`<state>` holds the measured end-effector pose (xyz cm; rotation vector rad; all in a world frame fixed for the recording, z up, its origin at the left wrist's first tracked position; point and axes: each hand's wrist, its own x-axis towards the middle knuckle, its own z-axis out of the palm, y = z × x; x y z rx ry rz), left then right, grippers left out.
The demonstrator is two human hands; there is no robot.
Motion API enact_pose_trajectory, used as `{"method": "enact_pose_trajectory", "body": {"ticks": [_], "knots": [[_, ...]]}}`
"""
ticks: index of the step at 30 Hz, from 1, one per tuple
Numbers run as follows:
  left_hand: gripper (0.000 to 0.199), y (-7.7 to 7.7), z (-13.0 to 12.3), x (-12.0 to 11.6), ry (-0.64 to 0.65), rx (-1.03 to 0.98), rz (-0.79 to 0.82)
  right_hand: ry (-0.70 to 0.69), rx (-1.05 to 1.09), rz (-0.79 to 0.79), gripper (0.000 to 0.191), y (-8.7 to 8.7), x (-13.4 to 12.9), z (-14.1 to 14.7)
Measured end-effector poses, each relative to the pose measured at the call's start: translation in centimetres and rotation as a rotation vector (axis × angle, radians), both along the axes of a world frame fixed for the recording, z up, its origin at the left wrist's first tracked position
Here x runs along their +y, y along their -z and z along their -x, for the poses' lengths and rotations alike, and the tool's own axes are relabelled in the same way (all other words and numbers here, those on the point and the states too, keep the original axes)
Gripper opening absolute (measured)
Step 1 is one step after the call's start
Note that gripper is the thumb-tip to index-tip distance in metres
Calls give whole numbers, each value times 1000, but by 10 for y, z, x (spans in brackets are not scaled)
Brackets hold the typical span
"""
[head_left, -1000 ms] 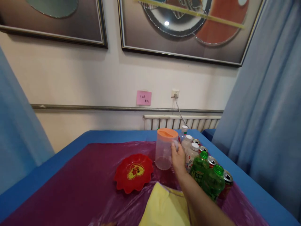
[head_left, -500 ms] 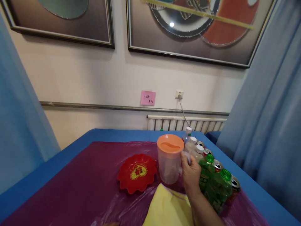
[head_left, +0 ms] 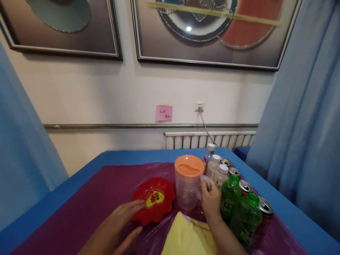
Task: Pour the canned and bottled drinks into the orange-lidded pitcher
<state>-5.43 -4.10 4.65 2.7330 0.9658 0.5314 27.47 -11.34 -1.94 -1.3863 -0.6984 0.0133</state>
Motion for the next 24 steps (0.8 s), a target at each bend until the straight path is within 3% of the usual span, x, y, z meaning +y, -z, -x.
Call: {"method": "enact_pose_trajectory", "body": {"ticks": [2, 4, 7, 10, 13, 18, 24], "knots": [[51, -51, -46, 6, 85, -27, -32, 17, -13, 24, 48, 0, 0, 1], [51, -91, -98, 17, 247, -11, -71, 32, -26, 34, 48, 0, 1, 2], [39, -125, -172, 39, 509, 68, -166, 42, -49, 30, 47, 0, 1, 4], [23, -132, -225, 59, 687, 285, -273, 58, -80, 24, 44, -2, 1, 5], [15, -126, -248, 70, 732, 342, -323, 85, -114, 35, 45, -3, 4, 7], [7, -115, -253, 76, 763, 406, -416, 147, -167, 90, 48, -3, 8, 8], [10, -114, -255, 77, 769, 447, -463, 186, -206, 123, 49, -5, 7, 9]]}}
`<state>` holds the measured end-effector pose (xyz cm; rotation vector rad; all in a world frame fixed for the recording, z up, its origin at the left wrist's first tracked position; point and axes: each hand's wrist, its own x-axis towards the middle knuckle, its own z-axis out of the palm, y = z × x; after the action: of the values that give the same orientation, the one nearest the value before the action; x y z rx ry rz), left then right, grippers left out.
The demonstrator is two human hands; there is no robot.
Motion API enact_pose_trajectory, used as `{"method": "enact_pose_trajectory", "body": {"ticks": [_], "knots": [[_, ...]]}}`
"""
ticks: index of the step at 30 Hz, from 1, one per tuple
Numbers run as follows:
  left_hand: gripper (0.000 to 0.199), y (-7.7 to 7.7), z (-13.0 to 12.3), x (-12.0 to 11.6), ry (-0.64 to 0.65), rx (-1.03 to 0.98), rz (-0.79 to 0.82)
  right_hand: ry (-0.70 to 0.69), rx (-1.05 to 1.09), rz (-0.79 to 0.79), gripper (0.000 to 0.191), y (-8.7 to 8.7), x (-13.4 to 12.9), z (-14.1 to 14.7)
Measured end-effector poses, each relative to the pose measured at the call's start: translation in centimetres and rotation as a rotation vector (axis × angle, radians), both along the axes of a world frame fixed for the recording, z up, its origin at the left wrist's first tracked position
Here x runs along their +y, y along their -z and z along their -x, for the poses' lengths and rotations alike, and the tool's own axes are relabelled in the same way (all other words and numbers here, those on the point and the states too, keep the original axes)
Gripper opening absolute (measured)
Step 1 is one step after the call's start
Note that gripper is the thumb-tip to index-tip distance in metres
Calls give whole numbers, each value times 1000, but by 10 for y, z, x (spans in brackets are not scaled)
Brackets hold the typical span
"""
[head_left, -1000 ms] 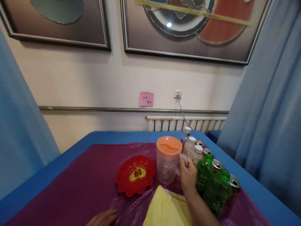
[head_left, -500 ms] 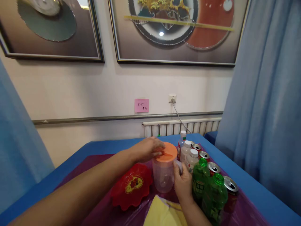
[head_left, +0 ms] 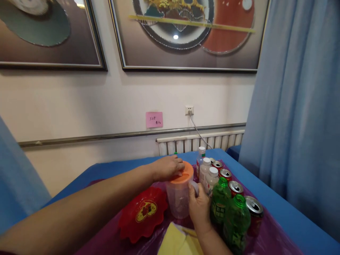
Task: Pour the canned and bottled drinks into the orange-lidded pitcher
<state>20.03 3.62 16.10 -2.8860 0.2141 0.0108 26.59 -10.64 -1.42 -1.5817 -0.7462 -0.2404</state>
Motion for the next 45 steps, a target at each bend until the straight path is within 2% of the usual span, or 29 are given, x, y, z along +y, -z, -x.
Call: {"method": "enact_pose_trajectory", "body": {"ticks": [8, 16, 26, 34, 39, 42, 45], "knots": [[16, -4, 2, 0, -5, 0, 15, -16, -1, -18, 47, 1, -1, -1], [10, -3, 1, 0, -11, -2, 56, -33, -1, -42, 45, -1, -4, -1], [11, -1, 4, -5, -17, -5, 65, -21, -11, -59, 46, 9, -4, -4], [12, -7, 0, -10, -227, -22, 164, -12, 15, -34, 49, 4, 3, -4], [21, -33, 1, -6, -405, -156, 331, -31, 34, -31, 47, 4, -2, -1], [21, -46, 19, 1, -486, -284, 490, -57, 40, -25, 46, 2, -5, 0], [29, -41, 61, 6, -576, -459, 691, -68, 59, -14, 46, -1, -7, 1]]}}
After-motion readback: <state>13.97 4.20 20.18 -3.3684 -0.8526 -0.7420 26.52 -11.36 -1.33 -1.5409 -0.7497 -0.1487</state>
